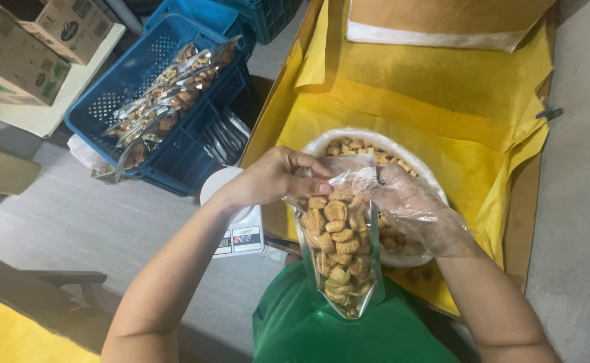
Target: The person scoops snack pieces from a large bowl into small plastic bags, weighs each bag on a digital scale, and places the sealed bags into a blue basket. The process is repeated continuously throughout the clip.
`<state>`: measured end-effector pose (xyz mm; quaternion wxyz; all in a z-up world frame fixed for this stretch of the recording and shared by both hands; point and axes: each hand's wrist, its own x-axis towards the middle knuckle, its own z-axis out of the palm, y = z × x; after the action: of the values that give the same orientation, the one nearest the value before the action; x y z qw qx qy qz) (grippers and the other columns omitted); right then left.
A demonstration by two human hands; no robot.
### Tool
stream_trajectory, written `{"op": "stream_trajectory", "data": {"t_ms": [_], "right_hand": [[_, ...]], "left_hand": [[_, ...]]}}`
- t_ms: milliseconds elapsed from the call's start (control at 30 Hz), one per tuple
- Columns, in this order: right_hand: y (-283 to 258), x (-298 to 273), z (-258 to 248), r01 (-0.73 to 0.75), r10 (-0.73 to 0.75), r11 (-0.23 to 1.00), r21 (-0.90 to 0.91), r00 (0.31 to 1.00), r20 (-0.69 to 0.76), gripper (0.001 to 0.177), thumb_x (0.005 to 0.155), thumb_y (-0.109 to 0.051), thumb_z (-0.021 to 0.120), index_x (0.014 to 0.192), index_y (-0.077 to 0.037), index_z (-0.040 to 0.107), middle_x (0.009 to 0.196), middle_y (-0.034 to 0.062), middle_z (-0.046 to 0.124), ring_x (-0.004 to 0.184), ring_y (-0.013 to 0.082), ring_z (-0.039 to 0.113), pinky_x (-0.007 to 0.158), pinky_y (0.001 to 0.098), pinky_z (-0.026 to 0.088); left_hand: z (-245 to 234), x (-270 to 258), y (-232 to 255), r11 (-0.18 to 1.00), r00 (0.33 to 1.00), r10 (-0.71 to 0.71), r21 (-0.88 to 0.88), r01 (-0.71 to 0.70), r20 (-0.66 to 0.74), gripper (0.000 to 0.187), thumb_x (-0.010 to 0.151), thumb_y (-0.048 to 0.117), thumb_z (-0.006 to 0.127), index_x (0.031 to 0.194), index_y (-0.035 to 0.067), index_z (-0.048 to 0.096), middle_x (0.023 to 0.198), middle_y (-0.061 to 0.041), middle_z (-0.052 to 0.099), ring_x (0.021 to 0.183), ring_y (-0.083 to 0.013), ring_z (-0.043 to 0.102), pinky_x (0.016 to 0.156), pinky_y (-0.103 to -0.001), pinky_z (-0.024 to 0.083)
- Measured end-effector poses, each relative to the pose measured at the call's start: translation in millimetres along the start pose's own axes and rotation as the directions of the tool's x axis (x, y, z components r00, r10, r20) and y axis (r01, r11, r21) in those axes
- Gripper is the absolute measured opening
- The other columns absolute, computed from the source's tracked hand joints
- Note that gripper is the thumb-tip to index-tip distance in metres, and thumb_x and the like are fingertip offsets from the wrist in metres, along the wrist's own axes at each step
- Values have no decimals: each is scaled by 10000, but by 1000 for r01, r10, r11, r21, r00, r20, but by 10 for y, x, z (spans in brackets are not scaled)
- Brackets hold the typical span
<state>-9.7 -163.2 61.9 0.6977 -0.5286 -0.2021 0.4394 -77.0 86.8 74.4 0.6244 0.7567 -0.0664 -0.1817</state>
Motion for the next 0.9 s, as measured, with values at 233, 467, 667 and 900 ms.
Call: {"op": "stream_trajectory", "data": {"t_ms": [233,467,667,900], "right_hand": [[-235,-35,289,-61,46,984,165,995,88,647,837,-122,749,1414,70,526,1248,182,682,1097,230,691,983,403,564],[-298,-23,311,-119,87,978,-174,980,-180,536,876,-234,708,1349,7,634,1186,111,748,1088,191,715,945,333,569],[-221,-44,266,-65,28,973,-222,986,-164,517,818,-229,754,1280,-29,634,1185,71,728,1106,179,693,950,338,562],[-283,39,216,-318,170,869,-379,911,-375,326,819,-220,757,1112,-79,770,1092,52,792,1041,158,713,965,308,524]], "left_hand": [[-25,-16,40,975,996,31,216,-48,83,396,912,395,724,1115,60,781,1130,-31,749,968,-130,744,815,-306,643],[53,74,-27,997,997,-72,0,72,-8,462,804,371,818,1123,40,776,979,-75,803,924,-163,751,875,-296,598],[21,112,-70,1000,993,-31,10,30,110,355,837,274,817,1098,36,776,1017,-70,800,926,-150,744,888,-280,588],[310,47,-45,899,949,254,406,-161,-187,187,922,209,712,1024,60,760,1090,-83,786,962,-180,787,831,-308,638]]}}
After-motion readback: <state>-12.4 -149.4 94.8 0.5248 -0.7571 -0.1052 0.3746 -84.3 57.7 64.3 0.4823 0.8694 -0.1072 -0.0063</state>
